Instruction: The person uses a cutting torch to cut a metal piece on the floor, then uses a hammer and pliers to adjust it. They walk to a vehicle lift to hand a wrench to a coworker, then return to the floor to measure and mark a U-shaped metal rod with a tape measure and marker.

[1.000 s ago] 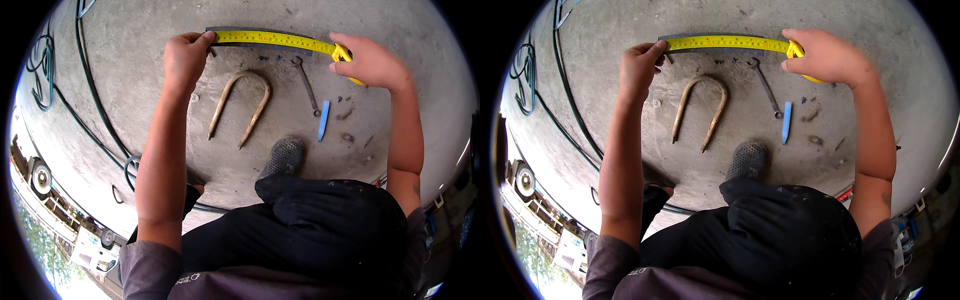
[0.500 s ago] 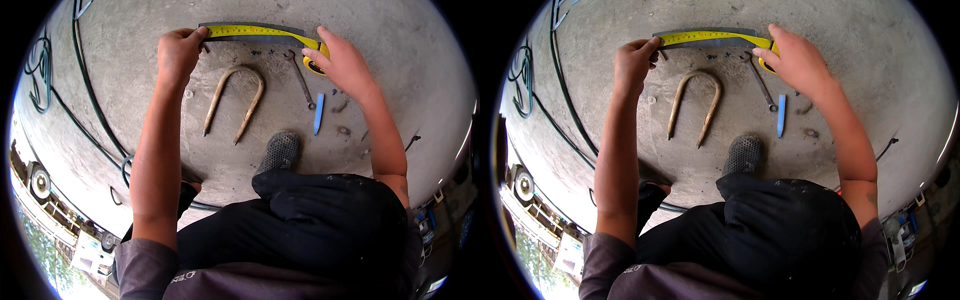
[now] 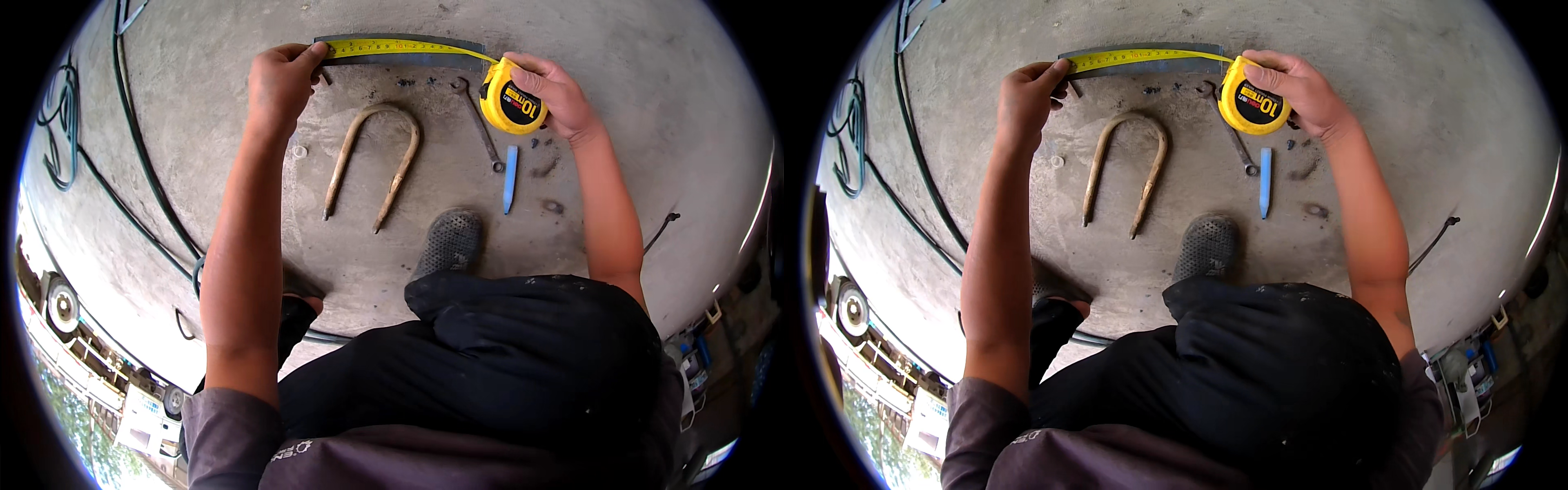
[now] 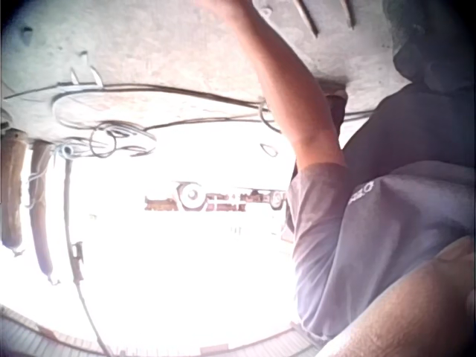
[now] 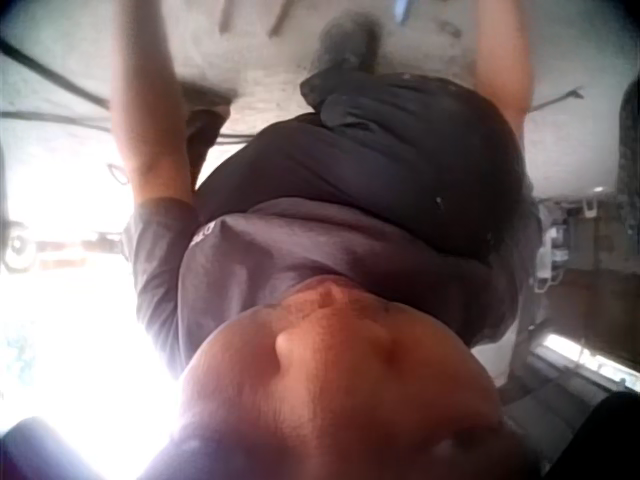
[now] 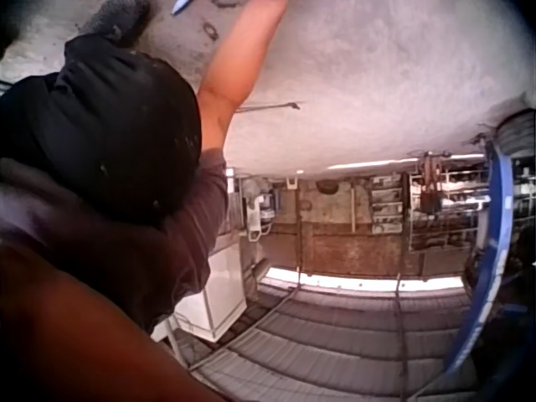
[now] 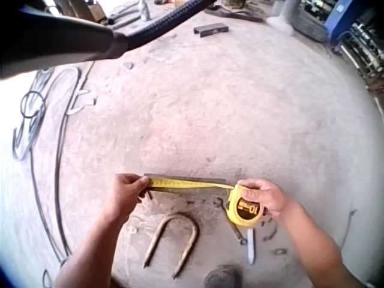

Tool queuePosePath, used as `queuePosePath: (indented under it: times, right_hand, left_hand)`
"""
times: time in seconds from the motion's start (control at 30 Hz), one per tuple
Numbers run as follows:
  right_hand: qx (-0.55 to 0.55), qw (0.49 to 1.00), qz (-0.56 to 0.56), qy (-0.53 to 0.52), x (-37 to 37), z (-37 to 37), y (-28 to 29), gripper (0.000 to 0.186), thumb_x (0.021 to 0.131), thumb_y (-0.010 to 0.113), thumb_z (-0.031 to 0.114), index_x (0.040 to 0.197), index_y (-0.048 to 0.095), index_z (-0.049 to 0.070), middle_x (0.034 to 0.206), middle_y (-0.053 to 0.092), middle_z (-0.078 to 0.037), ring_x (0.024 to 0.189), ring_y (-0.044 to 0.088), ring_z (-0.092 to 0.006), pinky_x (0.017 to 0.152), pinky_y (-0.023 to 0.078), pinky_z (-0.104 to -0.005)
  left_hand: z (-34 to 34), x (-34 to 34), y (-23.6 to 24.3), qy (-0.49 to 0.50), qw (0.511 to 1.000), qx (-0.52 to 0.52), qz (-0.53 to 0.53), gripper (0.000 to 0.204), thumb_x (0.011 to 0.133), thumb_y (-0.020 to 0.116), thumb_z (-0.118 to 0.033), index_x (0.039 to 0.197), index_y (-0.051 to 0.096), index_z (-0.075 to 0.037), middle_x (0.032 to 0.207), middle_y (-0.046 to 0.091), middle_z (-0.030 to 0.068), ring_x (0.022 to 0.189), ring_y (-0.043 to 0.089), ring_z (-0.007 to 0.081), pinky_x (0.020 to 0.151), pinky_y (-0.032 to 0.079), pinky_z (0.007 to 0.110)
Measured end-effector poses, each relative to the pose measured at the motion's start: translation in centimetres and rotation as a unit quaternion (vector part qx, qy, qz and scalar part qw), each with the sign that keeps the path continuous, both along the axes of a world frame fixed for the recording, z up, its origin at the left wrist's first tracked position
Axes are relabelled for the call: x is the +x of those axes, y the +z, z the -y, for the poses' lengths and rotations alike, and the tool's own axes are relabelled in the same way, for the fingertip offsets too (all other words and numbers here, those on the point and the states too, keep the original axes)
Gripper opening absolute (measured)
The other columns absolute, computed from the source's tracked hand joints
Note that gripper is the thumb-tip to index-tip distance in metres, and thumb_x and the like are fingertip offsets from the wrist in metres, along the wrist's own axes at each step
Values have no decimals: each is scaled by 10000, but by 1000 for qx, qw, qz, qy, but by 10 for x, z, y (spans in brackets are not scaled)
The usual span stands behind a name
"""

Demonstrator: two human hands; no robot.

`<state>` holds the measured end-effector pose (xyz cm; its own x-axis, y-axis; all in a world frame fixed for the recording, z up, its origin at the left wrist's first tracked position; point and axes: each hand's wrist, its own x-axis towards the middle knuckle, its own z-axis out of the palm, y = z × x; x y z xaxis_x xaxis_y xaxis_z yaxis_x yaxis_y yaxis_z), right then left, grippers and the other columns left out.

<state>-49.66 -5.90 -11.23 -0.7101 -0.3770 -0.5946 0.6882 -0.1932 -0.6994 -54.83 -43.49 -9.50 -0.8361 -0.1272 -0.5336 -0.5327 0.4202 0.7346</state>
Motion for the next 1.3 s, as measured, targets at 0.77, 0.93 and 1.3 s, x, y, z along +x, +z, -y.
queuePosePath:
  times: [0.77, 0.93, 1.3]
  right_hand:
    - [52, 991, 106, -57, -31, -17, -11, 396, 1046, 620, 359, 1206, 670, 1, 1059, 753, -94, 894, 736, -119, 750, 621, -291]
    - [61, 991, 122, 16, -31, -22, 7, 402, 1045, 598, 390, 1238, 681, 47, 964, 736, -48, 727, 670, -91, 634, 579, -288]
    - [19, 985, 166, -34, -23, -23, 1, 429, 1084, 414, 423, 1158, 676, 91, 841, 705, -98, 532, 611, -152, 466, 505, -260]
  left_hand:
    - [4, -10, 1, -20, 999, 16, 35, 350, 971, 728, -259, 1079, 744, 73, 769, 712, 73, 641, 613, 105, 595, 497, 256]
    - [4, -10, 3, -22, 999, 18, 35, 348, 970, 725, -254, 1075, 741, 78, 777, 715, 77, 640, 618, 102, 590, 502, 254]
    - [6, -10, 4, -22, 998, 41, 33, 347, 968, 732, -258, 1060, 742, 76, 774, 712, 69, 648, 622, 104, 598, 498, 252]
